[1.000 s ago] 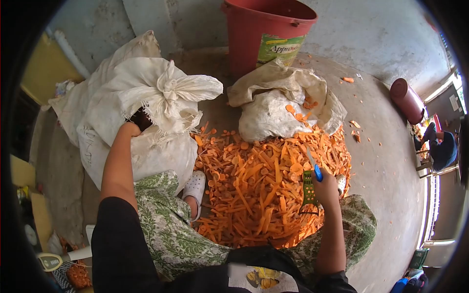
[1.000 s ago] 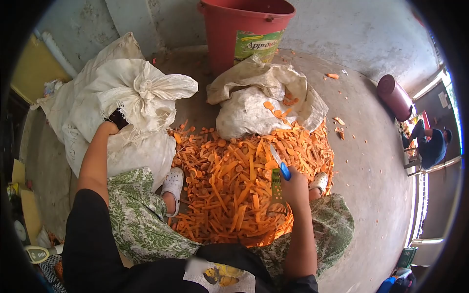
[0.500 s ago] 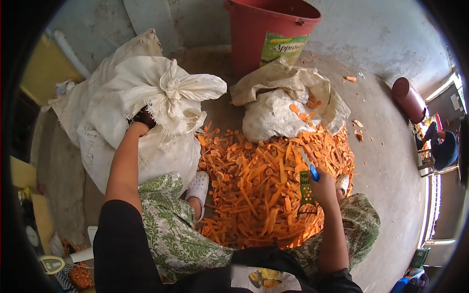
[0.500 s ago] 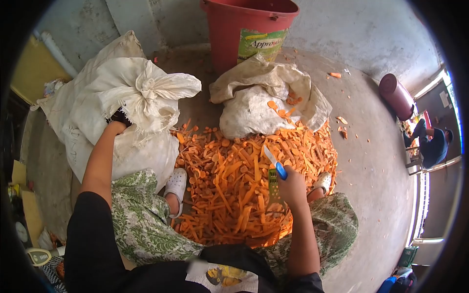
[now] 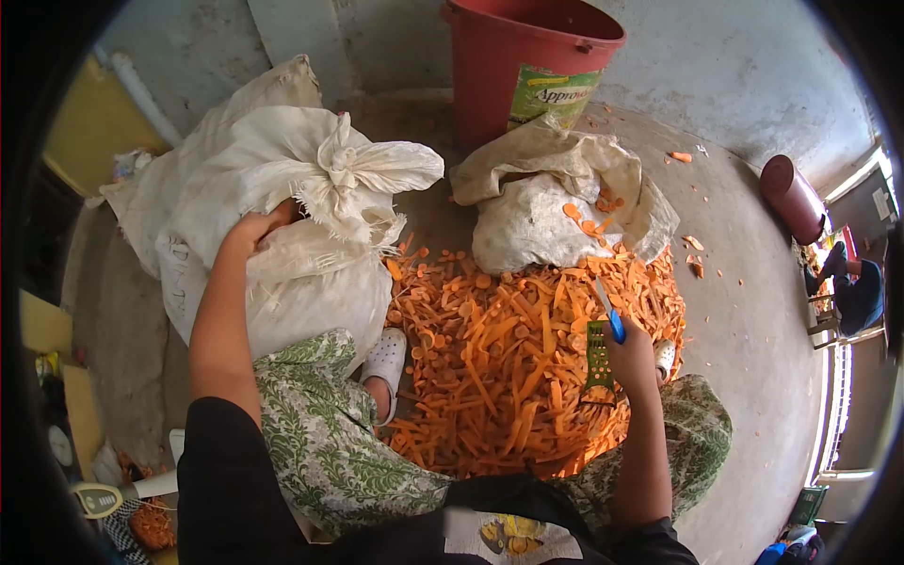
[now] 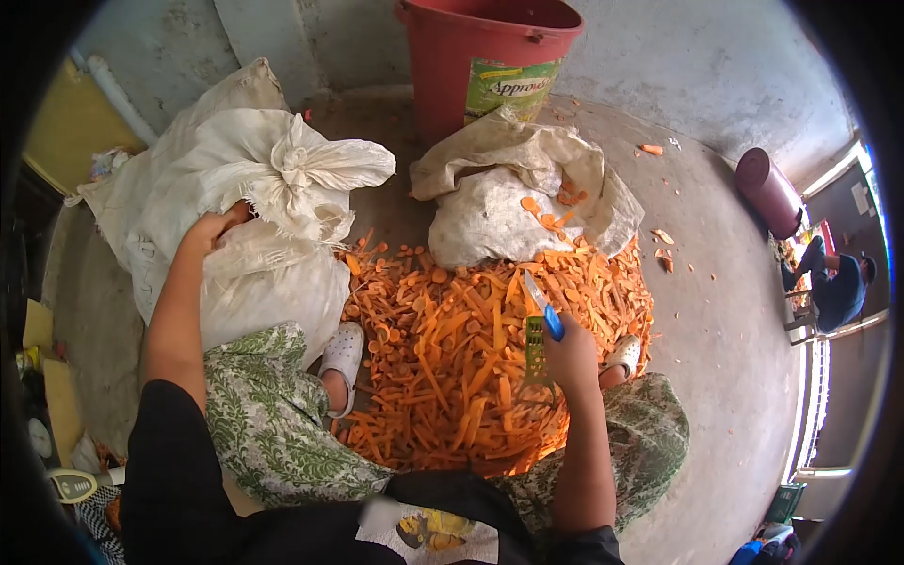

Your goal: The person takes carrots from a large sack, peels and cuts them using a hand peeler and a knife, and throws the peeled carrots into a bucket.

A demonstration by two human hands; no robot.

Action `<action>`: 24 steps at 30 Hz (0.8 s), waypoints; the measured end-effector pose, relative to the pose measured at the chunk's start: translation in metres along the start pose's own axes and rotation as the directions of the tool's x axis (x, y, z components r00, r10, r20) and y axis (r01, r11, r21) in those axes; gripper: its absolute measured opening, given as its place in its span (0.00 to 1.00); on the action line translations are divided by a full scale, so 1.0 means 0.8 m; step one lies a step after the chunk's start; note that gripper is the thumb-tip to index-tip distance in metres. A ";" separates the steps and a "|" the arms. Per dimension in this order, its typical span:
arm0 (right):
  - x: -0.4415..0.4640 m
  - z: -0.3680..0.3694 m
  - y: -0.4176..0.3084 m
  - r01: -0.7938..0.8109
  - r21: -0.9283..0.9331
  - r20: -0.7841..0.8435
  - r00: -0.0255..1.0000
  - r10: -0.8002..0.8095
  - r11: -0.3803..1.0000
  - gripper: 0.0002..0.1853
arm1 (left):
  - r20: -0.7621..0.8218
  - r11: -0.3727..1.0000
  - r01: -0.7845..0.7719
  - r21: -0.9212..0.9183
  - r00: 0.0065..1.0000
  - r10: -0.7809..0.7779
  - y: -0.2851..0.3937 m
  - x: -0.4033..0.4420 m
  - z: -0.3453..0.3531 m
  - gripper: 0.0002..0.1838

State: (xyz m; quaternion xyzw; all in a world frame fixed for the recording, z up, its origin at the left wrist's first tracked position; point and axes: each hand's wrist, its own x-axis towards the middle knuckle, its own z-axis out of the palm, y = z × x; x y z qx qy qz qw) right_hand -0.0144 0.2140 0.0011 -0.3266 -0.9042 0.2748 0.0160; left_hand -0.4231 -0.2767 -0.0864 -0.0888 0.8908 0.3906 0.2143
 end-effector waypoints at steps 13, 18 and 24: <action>-0.030 -0.030 -0.005 0.057 0.023 -0.007 0.998 -0.056 0.998 0.10 | -0.233 0.269 -0.236 -0.934 0.972 0.041 0.069 -0.087 -0.032 0.27; -0.039 -0.034 -0.006 0.063 0.027 -0.016 0.998 -0.062 0.998 0.09 | 0.012 0.398 -0.060 -0.916 0.985 0.174 0.124 -0.159 -0.008 0.33; -0.047 -0.043 0.000 0.085 0.062 -0.064 0.995 -0.081 0.994 0.10 | 0.338 0.448 0.080 -0.890 0.775 0.534 0.183 -0.284 0.071 0.27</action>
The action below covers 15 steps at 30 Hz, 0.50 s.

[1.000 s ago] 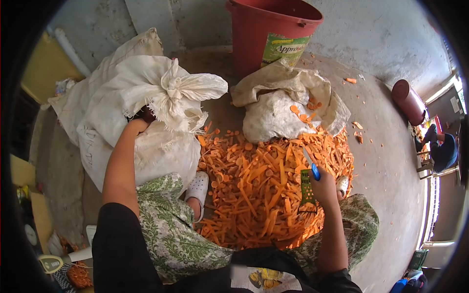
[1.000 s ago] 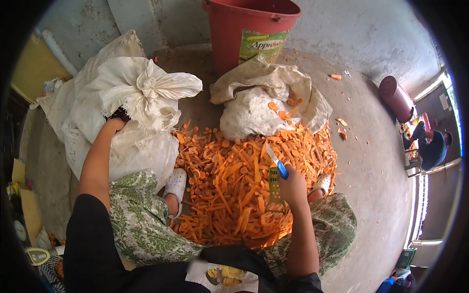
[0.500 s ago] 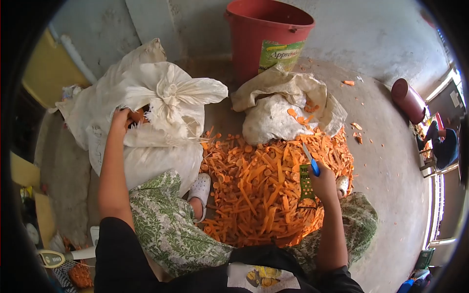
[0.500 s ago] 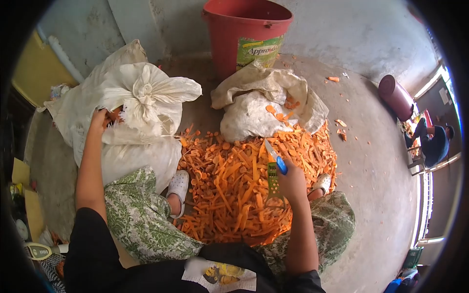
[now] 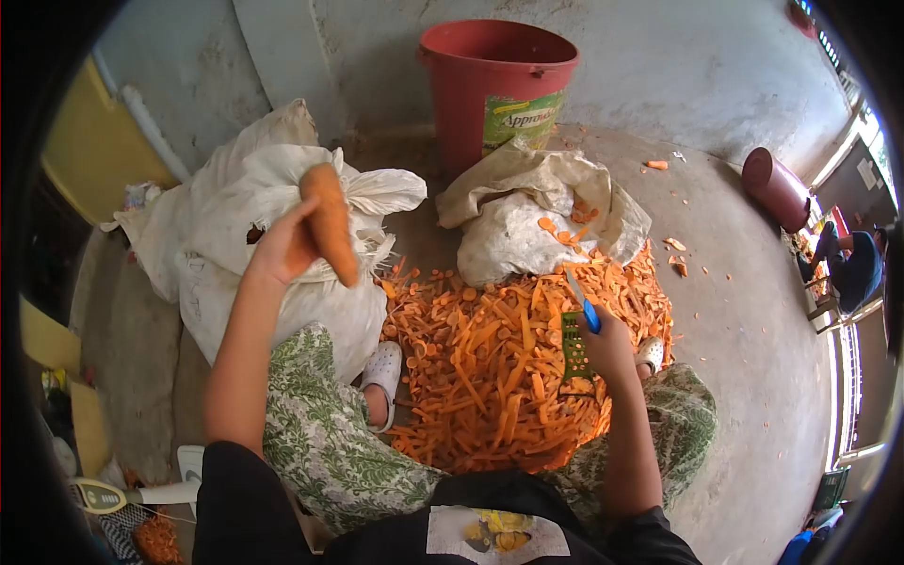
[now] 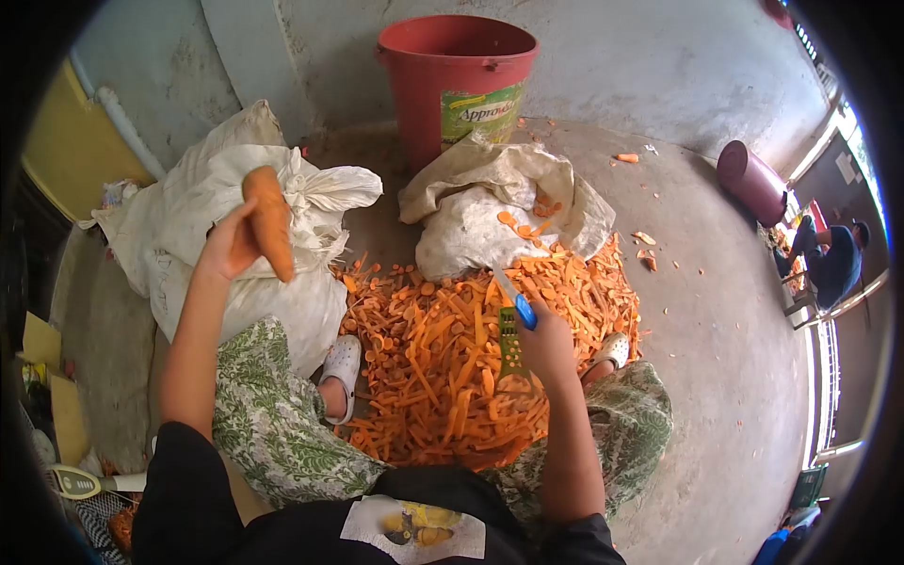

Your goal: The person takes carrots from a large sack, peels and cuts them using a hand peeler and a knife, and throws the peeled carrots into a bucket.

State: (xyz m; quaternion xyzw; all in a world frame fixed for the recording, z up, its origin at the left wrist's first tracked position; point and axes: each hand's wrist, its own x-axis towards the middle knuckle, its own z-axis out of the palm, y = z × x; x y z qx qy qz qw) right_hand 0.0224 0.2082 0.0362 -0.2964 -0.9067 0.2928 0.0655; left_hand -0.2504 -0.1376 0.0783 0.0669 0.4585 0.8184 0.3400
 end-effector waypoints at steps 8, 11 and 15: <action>-0.019 0.030 0.001 -0.182 0.276 0.251 0.962 0.112 0.944 0.12 | 0.059 0.859 0.071 -0.507 0.997 -0.047 -0.118 -0.068 0.141 0.33; -0.041 0.054 -0.015 -0.610 0.702 0.625 0.775 0.093 0.367 0.10 | 0.003 0.795 0.041 -0.605 0.999 -0.049 -0.149 -0.083 0.171 0.32; -0.059 0.096 -0.021 -0.653 0.741 0.642 0.757 0.118 0.158 0.09 | 0.057 0.796 0.023 -0.605 0.998 0.015 -0.207 -0.094 0.182 0.23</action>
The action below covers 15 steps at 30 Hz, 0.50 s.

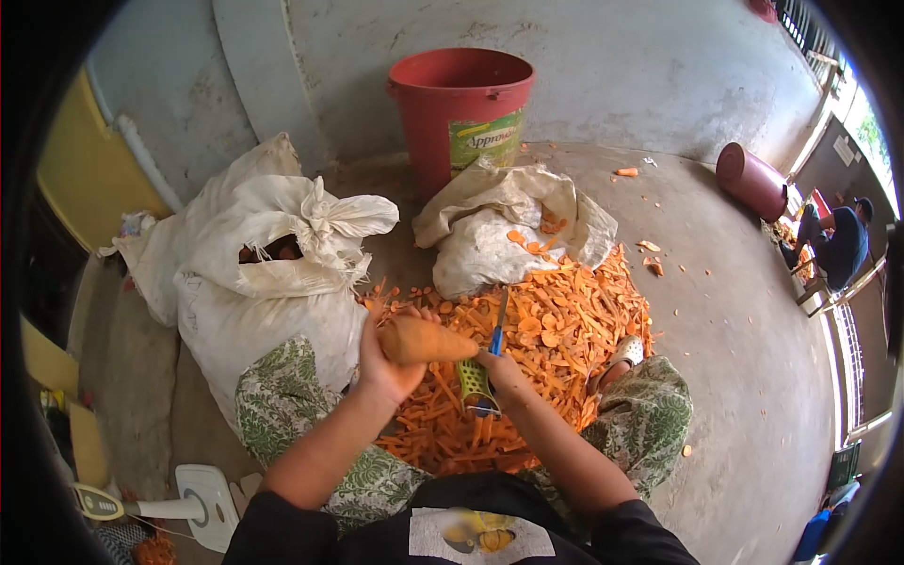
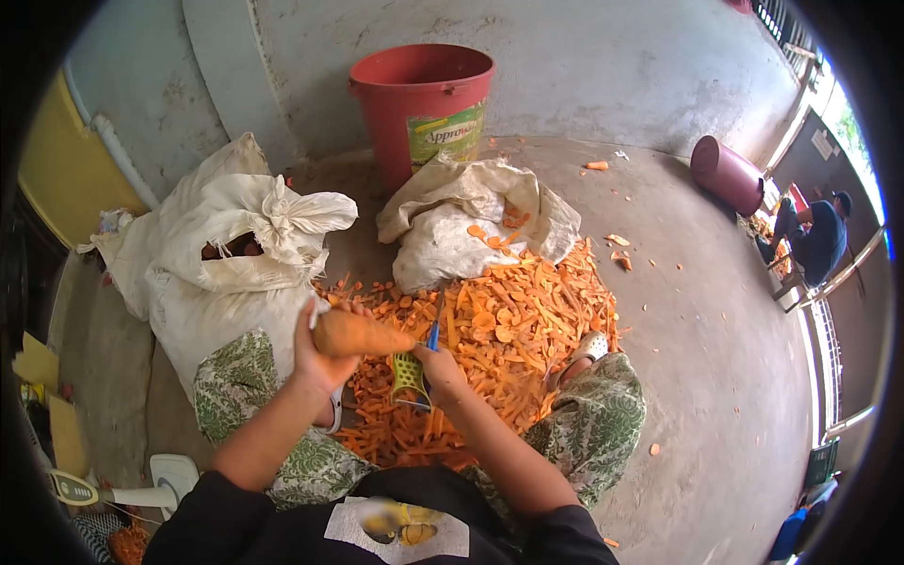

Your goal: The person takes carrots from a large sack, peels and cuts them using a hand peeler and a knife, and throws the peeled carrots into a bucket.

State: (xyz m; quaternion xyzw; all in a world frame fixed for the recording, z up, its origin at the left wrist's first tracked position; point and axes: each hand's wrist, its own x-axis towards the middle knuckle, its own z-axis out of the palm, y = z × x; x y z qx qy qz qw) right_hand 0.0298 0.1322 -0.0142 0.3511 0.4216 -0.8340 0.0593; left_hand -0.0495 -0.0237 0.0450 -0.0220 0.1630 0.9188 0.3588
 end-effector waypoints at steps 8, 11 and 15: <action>-0.003 0.000 0.000 0.297 -0.337 -0.129 0.926 -0.356 0.893 0.12 | -0.292 0.822 0.502 0.270 0.856 -0.427 -0.061 -0.011 -0.036 0.19; -0.009 0.003 0.003 0.347 -0.802 -0.068 0.756 -0.652 0.486 0.10 | -0.332 0.813 0.511 0.278 0.845 -0.418 -0.076 -0.006 -0.052 0.21; -0.015 -0.004 -0.024 0.295 -0.901 -0.010 0.719 -0.695 0.318 0.10 | -0.311 0.816 0.509 0.273 0.850 -0.425 -0.073 0.011 -0.073 0.20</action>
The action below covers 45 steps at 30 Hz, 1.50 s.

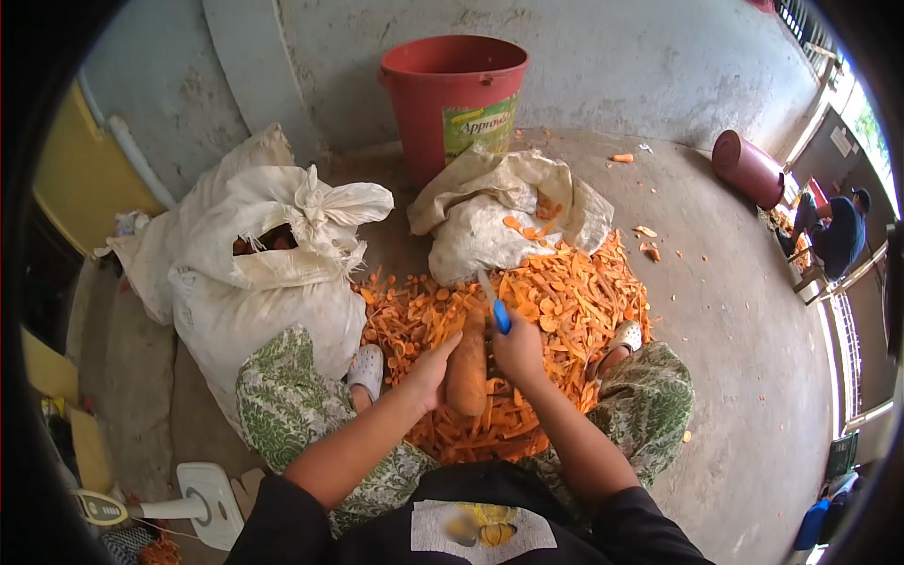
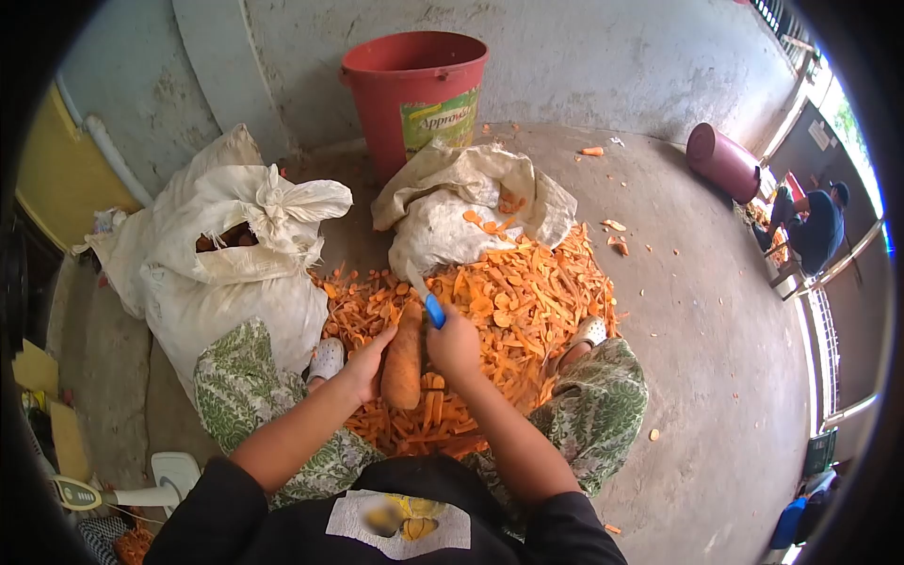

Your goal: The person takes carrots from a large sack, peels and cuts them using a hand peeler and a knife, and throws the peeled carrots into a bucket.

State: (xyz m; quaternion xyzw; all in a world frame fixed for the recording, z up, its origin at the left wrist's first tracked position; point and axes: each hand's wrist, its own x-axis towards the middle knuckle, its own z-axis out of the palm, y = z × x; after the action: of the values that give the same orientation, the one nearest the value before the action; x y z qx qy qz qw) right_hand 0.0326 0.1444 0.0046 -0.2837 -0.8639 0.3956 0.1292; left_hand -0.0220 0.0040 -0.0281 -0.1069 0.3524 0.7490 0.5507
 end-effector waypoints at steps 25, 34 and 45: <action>-0.005 0.024 -0.008 -0.181 0.552 -0.014 0.974 0.226 0.814 0.14 | 0.043 0.990 0.142 0.008 0.989 -0.142 0.000 -0.002 0.007 0.19; -0.015 0.024 -0.018 -0.079 0.339 -0.182 0.972 0.148 0.938 0.14 | -0.160 0.982 0.093 0.167 0.985 -0.066 -0.016 0.001 0.009 0.22; 0.044 -0.033 0.005 -0.148 0.722 -0.246 0.859 0.450 0.676 0.14 | 0.031 0.954 0.248 0.166 0.966 -0.257 0.005 -0.022 0.020 0.24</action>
State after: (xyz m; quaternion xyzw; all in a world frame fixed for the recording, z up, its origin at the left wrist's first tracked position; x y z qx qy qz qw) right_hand 0.0177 0.1831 0.0187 -0.4320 -0.5517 0.6319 0.3312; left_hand -0.0157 0.0004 -0.0050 -0.0868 0.3806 0.6442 0.6578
